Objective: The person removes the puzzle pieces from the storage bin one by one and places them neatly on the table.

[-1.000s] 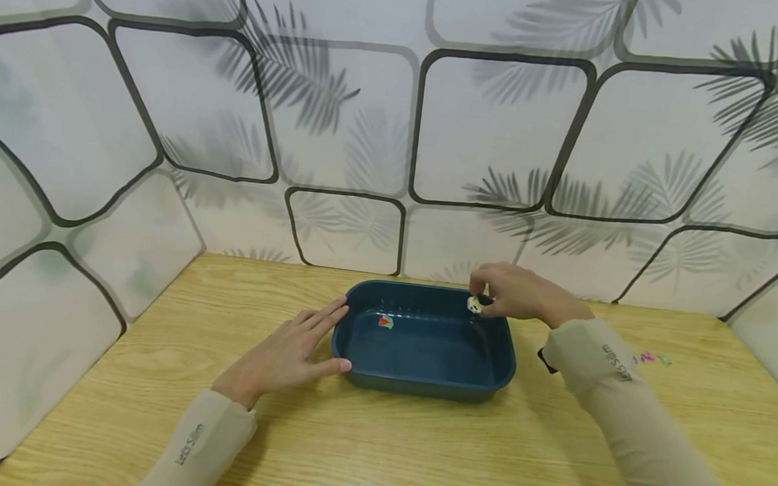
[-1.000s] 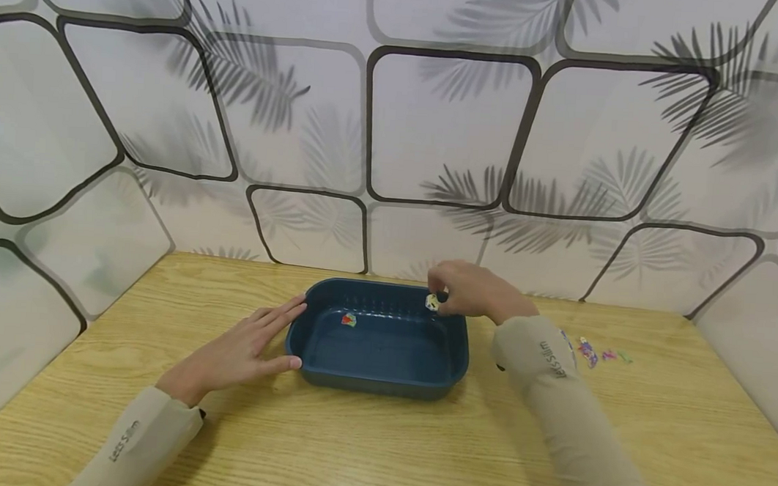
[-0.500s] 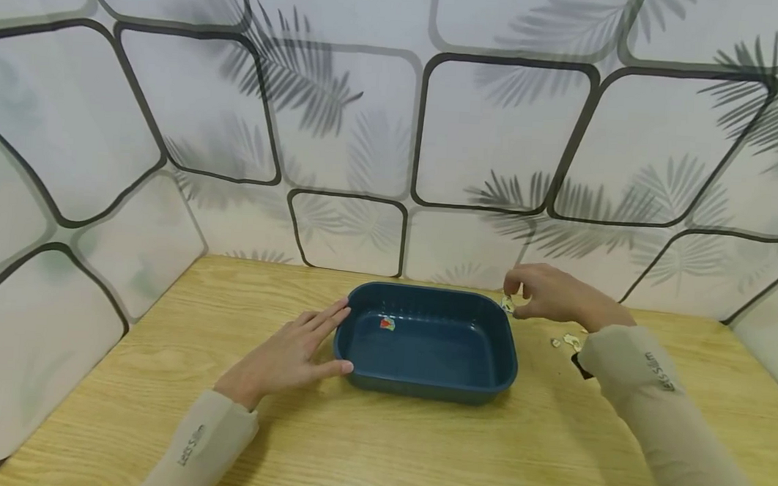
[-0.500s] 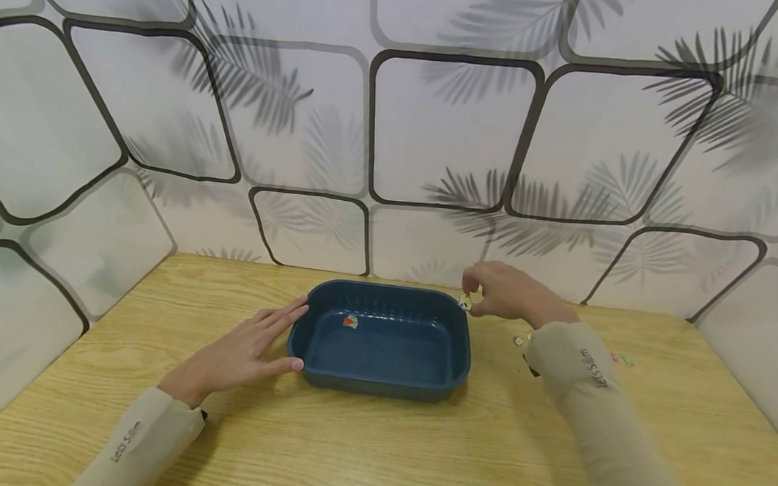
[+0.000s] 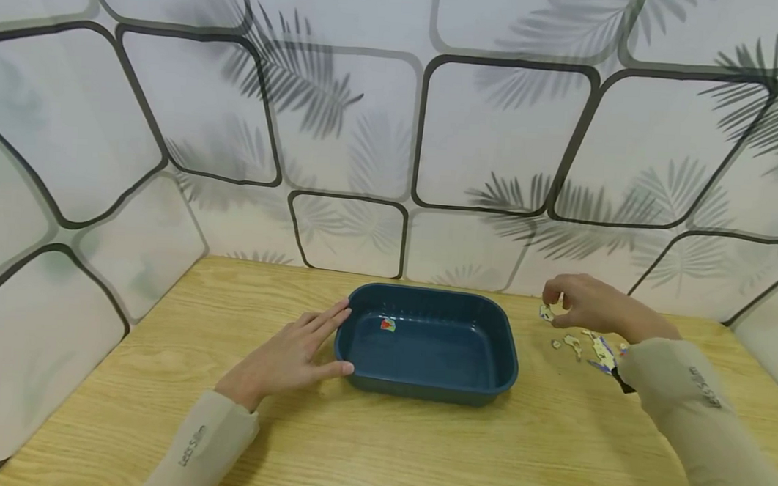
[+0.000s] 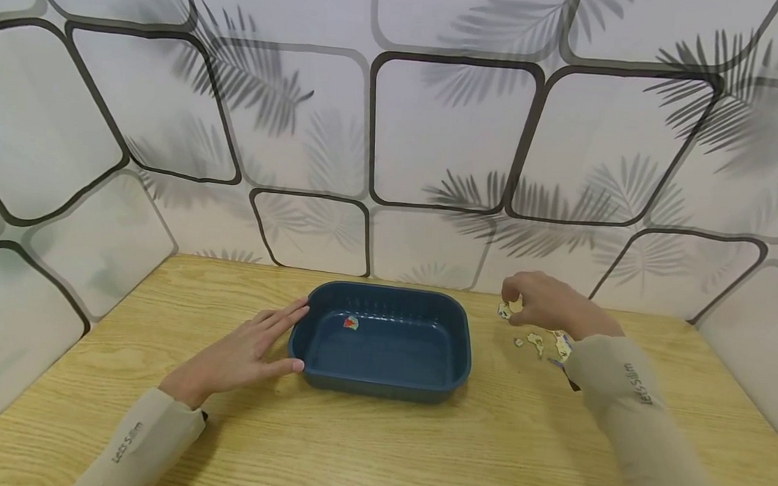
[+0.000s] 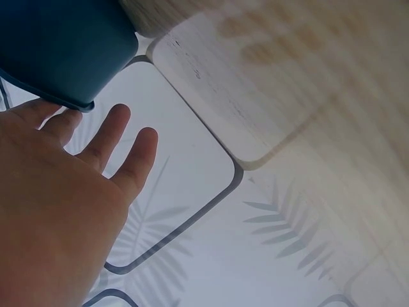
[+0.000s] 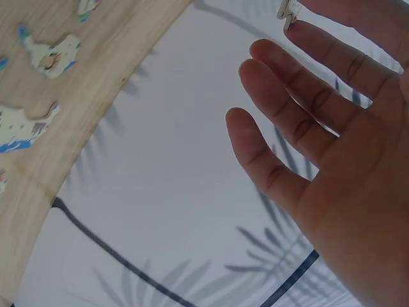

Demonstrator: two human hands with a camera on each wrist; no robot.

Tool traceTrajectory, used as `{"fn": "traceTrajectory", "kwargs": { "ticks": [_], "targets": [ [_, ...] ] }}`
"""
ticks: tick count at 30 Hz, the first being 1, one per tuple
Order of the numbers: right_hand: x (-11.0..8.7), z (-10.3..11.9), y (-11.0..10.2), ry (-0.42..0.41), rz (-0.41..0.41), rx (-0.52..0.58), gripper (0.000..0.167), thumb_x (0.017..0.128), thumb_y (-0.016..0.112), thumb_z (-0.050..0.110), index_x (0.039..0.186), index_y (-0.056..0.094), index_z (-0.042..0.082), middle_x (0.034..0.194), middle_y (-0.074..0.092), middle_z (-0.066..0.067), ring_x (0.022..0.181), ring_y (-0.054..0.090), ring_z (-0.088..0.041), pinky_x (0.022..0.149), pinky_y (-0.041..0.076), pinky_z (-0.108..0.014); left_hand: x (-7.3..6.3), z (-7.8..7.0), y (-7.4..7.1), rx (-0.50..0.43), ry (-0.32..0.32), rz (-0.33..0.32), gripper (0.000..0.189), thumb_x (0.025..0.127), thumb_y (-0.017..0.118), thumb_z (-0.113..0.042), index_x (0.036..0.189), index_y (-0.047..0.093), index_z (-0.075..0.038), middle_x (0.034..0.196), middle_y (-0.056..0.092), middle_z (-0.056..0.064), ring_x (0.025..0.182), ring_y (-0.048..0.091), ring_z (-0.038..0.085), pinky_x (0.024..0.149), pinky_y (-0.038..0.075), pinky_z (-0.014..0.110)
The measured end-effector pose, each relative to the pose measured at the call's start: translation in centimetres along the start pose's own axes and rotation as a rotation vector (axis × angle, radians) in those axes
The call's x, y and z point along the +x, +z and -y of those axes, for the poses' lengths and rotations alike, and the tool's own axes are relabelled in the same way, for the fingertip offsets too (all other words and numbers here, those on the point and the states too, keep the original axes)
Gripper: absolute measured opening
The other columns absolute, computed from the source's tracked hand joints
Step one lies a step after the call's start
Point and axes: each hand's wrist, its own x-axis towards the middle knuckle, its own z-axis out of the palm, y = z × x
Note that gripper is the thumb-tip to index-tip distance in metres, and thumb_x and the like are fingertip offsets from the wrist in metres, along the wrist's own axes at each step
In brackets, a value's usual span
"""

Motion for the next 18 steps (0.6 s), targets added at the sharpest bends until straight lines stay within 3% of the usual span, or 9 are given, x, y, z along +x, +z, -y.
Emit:
{"fn": "traceTrajectory", "kwargs": {
  "ticks": [18],
  "targets": [
    [-3.2,-3.9,0.9,0.031,-0.019,-0.047,0.023,0.080,0.080,0.007,0.096,0.067,-0.001,0.095,0.065,-0.008,0.078,0.060,-0.023,0.070,0.052,-0.045,-0.1,-0.1,-0.1,-0.004,0.002,-0.002,0.088,0.098,0.058,-0.057,0.160,0.027,-0.002,0.168,0.019,0.008,0.139,0.038,0.040,0.109,0.031,0.065]
  ]
}}
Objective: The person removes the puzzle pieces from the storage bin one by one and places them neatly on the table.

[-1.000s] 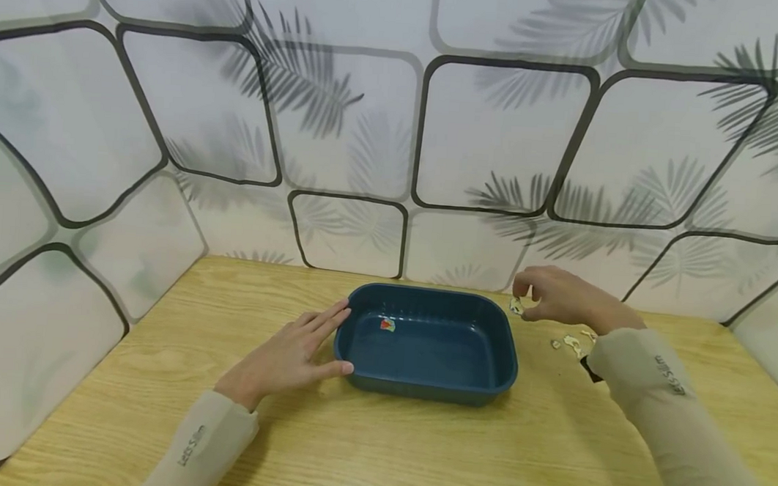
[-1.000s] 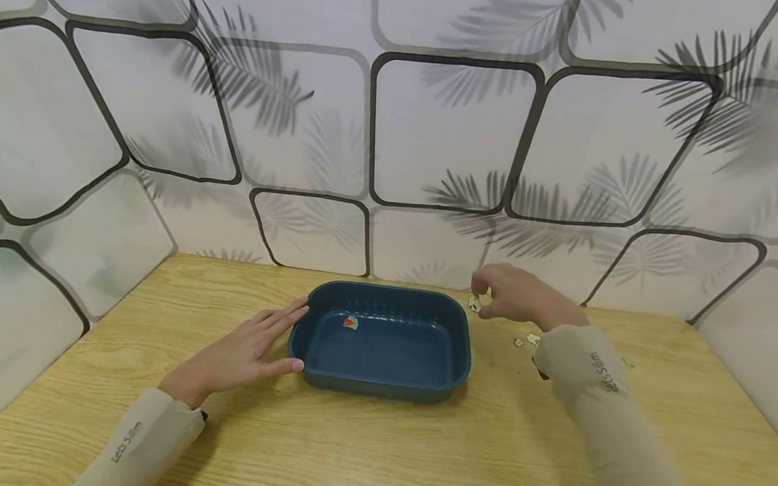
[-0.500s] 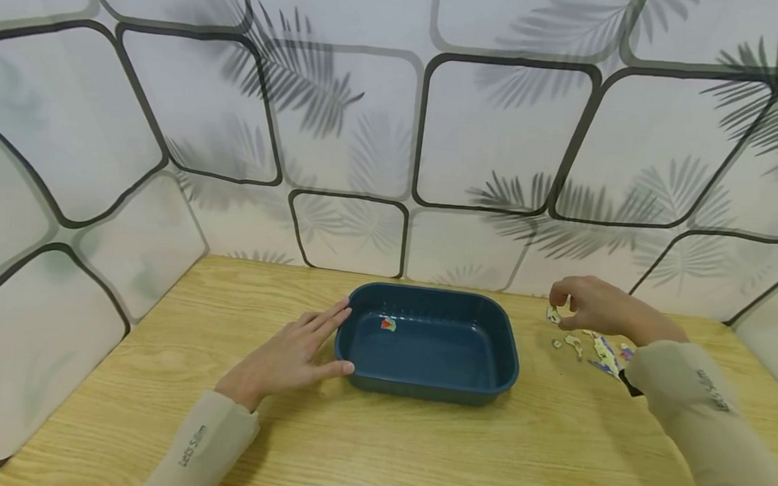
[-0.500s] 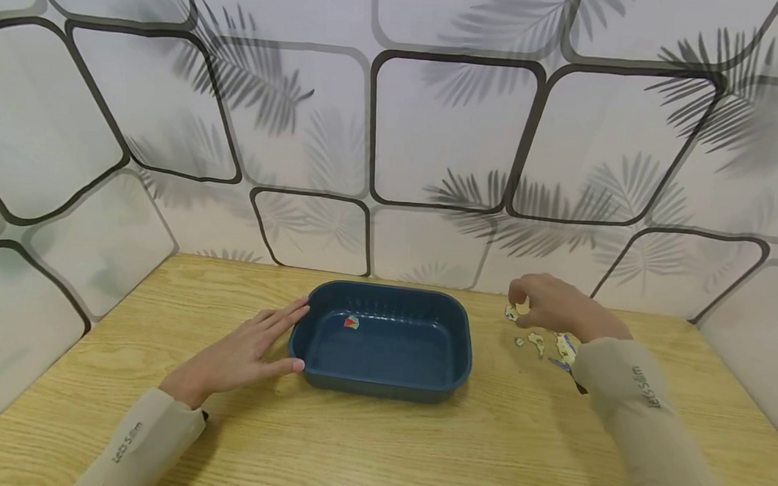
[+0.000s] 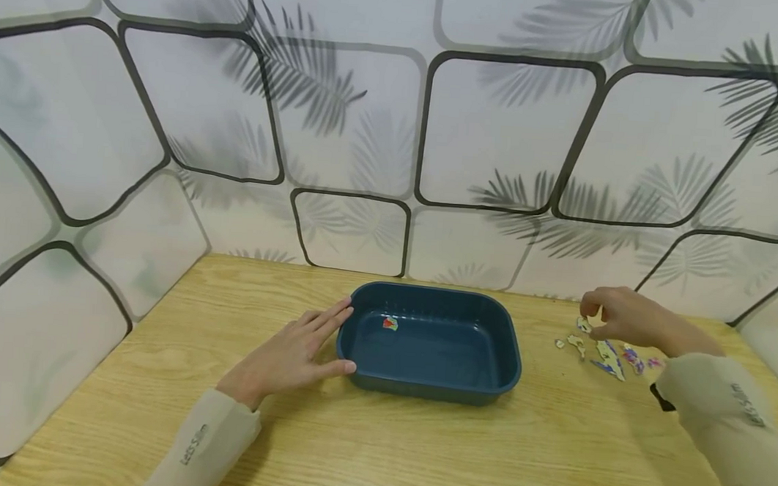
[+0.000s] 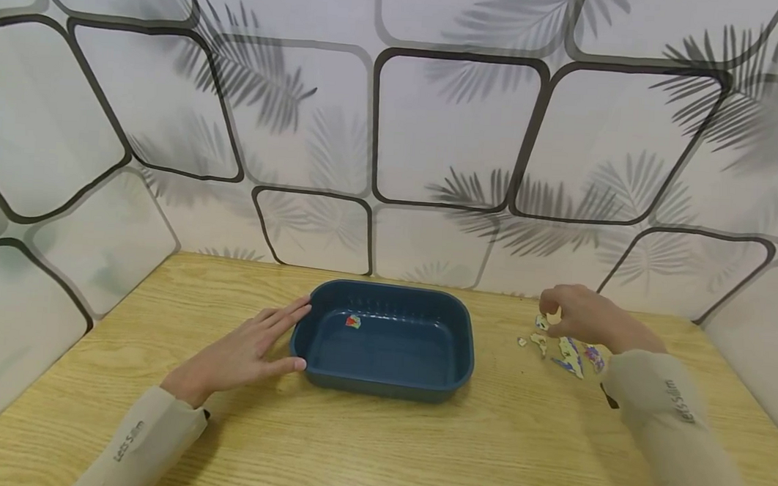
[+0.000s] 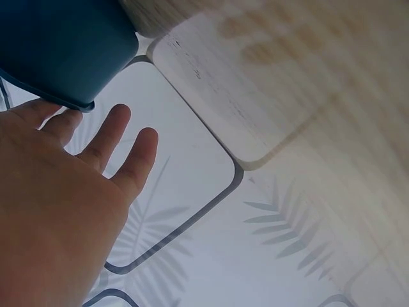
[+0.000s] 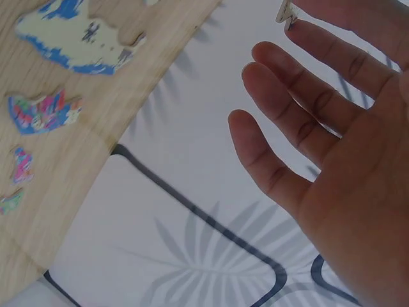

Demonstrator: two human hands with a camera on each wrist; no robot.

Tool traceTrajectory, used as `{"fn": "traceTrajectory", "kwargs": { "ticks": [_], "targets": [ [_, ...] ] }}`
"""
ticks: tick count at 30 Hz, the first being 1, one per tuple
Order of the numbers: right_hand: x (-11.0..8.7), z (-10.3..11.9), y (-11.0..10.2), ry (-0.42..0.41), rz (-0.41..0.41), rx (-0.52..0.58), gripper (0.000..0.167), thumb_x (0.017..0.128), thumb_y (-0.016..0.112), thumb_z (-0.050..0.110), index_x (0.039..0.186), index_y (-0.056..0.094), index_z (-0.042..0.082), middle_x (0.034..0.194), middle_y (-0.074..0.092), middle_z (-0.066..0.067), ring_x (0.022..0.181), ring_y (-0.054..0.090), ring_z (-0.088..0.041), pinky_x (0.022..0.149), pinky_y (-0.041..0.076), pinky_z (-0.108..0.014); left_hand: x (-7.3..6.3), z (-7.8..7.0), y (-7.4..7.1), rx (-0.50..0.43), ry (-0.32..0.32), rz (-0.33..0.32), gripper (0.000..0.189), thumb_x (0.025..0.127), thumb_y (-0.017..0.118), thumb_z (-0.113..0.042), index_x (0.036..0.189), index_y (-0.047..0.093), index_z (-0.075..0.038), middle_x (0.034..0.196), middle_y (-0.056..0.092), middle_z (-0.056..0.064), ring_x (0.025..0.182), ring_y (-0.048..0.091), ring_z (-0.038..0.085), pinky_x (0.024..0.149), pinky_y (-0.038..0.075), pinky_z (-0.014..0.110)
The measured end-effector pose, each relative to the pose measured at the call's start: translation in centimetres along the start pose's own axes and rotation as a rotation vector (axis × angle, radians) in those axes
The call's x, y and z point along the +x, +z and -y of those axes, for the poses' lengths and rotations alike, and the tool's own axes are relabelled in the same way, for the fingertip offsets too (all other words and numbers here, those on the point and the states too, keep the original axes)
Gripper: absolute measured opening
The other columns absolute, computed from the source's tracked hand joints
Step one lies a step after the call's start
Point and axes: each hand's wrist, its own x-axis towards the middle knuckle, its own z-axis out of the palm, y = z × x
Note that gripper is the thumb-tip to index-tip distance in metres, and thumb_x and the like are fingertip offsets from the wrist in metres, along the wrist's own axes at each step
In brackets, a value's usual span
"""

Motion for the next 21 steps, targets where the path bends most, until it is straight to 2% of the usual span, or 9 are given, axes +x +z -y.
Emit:
{"fn": "traceTrajectory", "kwargs": {
  "ticks": [10,21],
  "targets": [
    [-2.4,-2.5,0.2,0.059,-0.030,0.016,0.023,0.078,0.083,0.007,0.093,0.067,0.001,0.092,0.065,-0.007,0.078,0.061,-0.023,0.069,0.052,-0.043,0.2,0.0,0.2,0.002,-0.002,0.000,0.088,0.098,0.059,-0.056,0.160,0.028,-0.003,0.168,0.019,0.008,0.139,0.038,0.040,0.109,0.032,0.064],
    [-4.7,-4.7,-0.1,0.097,-0.042,-0.032,0.020,0.076,0.080,0.004,0.091,0.067,0.001,0.090,0.065,-0.003,0.078,0.062,-0.023,0.069,0.052,-0.041,0.2,0.0,0.2,-0.003,-0.008,0.004,0.088,0.098,0.059,-0.056,0.160,0.027,-0.003,0.168,0.018,0.008,0.140,0.037,0.040,0.109,0.031,0.066]
  ]
}}
